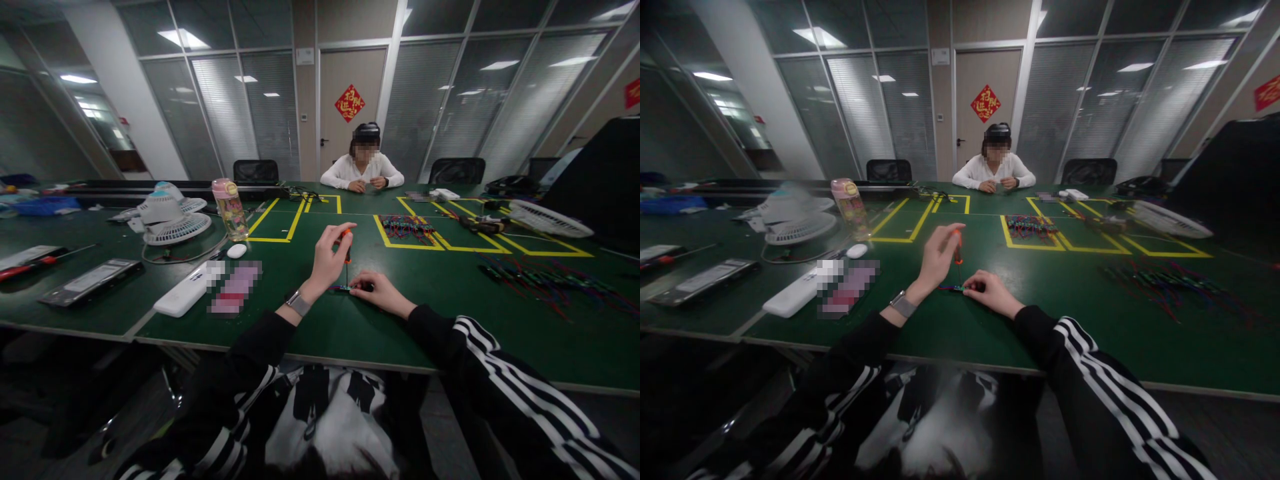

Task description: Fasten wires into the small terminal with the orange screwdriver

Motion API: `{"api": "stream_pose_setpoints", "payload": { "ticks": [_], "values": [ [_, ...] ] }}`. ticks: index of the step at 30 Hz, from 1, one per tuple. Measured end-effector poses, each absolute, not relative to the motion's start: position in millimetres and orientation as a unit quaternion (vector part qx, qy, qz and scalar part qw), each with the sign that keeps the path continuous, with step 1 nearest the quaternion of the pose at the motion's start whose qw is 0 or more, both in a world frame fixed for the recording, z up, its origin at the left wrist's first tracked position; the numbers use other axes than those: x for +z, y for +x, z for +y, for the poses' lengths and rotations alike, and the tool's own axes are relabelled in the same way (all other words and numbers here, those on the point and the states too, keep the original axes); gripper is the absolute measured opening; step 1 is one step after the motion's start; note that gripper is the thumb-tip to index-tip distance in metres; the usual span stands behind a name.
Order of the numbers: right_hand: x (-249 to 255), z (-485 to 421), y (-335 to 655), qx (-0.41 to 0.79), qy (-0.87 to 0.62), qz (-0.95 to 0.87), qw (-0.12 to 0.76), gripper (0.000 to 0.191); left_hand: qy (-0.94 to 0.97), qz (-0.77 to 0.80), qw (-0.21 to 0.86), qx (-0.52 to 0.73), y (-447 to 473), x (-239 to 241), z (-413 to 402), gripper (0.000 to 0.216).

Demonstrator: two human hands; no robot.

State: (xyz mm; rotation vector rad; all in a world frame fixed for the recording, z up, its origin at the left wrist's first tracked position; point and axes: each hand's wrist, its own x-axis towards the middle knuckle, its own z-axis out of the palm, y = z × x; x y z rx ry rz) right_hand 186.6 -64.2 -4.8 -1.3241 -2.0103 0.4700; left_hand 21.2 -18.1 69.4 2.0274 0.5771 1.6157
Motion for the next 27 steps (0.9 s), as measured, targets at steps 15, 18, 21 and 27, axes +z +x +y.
{"api": "stream_pose_setpoints", "payload": {
  "ticks": [15,18,21,27],
  "values": [
    [-4.4,-64.9,186.2,0.187,-0.511,-0.767,0.339,0.016,0.729,0.241,0.202,0.608,20.3,70.1,-16.1,0.017],
    [-3.3,-65.6,185.5,0.182,-0.510,-0.770,0.337,0.015,0.739,0.219,0.254,0.584,20.8,68.2,-13.5,0.024],
    [-2.7,-66.2,185.0,0.181,-0.510,-0.771,0.336,0.016,0.741,0.198,0.294,0.571,22.1,67.4,-12.7,0.028],
    [-3.7,-65.7,185.5,0.184,-0.515,-0.765,0.339,0.017,0.738,0.239,0.205,0.597,19.9,71.7,-16.1,0.021]
  ]
}}
